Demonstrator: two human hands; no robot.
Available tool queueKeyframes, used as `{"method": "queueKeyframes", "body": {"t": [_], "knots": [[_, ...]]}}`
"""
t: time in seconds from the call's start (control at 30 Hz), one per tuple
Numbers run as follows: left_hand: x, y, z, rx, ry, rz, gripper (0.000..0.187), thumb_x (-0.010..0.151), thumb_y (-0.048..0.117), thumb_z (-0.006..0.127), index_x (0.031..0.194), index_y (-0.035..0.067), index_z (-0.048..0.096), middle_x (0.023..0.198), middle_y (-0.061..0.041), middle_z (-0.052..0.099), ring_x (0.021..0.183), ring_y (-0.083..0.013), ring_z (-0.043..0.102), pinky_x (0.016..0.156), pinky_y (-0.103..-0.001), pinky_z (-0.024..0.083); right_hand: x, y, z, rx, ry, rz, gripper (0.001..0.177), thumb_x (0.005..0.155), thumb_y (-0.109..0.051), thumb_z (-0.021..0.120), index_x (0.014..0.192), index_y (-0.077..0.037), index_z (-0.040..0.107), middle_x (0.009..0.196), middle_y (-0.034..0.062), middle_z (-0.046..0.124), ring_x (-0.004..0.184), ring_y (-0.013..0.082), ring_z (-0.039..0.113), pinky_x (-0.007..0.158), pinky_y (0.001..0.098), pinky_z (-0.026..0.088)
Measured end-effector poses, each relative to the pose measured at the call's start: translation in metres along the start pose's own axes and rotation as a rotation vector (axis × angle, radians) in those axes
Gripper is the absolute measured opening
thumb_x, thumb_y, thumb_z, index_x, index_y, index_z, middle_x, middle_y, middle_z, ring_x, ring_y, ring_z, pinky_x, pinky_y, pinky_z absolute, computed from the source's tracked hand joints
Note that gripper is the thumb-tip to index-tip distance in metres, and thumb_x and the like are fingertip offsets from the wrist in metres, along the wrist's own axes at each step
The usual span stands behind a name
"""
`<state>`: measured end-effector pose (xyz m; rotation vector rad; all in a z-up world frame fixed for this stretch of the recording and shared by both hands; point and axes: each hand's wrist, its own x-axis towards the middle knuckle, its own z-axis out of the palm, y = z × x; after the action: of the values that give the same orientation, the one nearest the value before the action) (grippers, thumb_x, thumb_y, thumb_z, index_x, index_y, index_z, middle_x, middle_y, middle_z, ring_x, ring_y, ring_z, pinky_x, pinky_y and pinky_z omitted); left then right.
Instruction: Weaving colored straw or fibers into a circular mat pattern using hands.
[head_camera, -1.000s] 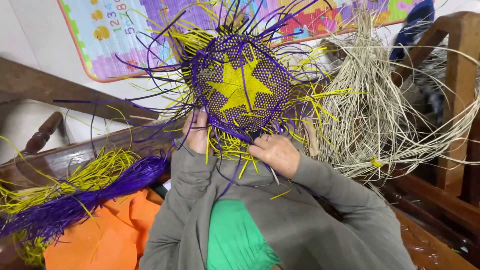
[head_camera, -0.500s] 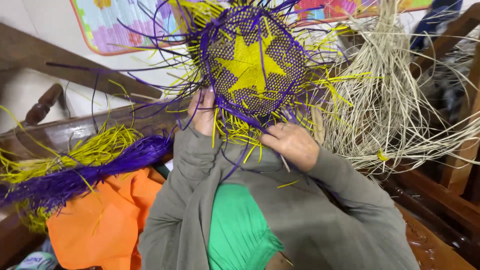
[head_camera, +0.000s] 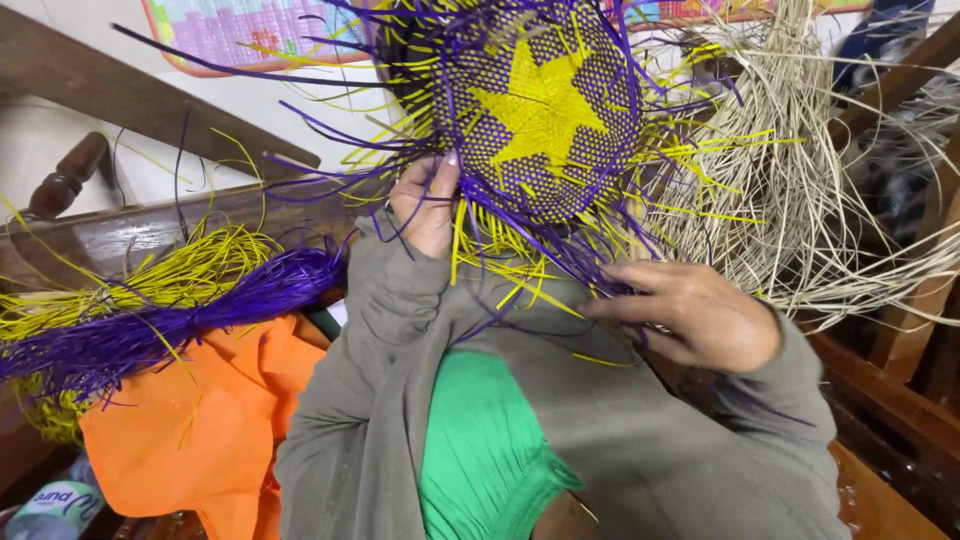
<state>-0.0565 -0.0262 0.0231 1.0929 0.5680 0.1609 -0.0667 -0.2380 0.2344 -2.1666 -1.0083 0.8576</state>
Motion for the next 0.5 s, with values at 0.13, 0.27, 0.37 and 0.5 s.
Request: {"method": "queueKeyframes", "body": {"t": [0.13,0.27,0.37,0.5], "knots": [[0.001,-0.012,0.001,0.369,0.095,0.070,0.020,0.068,0.026,0.069,0.073,0.007,0.065,0.070,-0.001,0.064,0.068,-0.0060,0.056,0.075,-0.019,0.041,-0.020,-0.026,-0.045,-0.161,-0.064,-0.142,0.039,0.083,-0.028,0.039,0.119,-0.015,0.046,0.132,0.0108,0.037,0.096,0.0229,0.055,0.079,0.0352,0.040],[-0.007,0.005,0.012,0.255,-0.075,0.169,0.013,0.072,0.014,0.066,0.074,0.001,0.064,0.071,-0.004,0.063,0.068,-0.0086,0.056,0.064,-0.021,0.047,0.003,-0.032,-0.077,0.063,0.040,-0.421,0.018,0.076,-0.017,0.049,0.087,-0.007,0.058,0.093,0.0103,0.061,0.077,0.0235,0.065,0.067,0.0298,0.053],[-0.010,0.021,0.019,0.255,-0.141,0.189,0.011,0.074,0.013,0.063,0.078,0.003,0.064,0.074,-0.005,0.064,0.069,-0.0096,0.058,0.067,-0.023,0.047,0.058,-0.011,-0.069,0.126,-0.013,-0.418,0.016,0.077,-0.015,0.051,0.082,-0.003,0.060,0.080,0.0080,0.064,0.070,0.0205,0.062,0.063,0.0294,0.049],[-0.005,0.011,0.024,0.022,-0.177,0.171,0.011,0.075,0.006,0.061,0.086,0.003,0.061,0.086,-0.007,0.063,0.078,-0.0121,0.059,0.075,-0.025,0.051,0.123,0.031,-0.022,-0.295,0.302,-0.373,0.009,0.081,-0.017,0.060,0.079,-0.009,0.061,0.065,0.0056,0.051,0.065,0.0237,0.043,0.062,0.0356,0.030]]}}
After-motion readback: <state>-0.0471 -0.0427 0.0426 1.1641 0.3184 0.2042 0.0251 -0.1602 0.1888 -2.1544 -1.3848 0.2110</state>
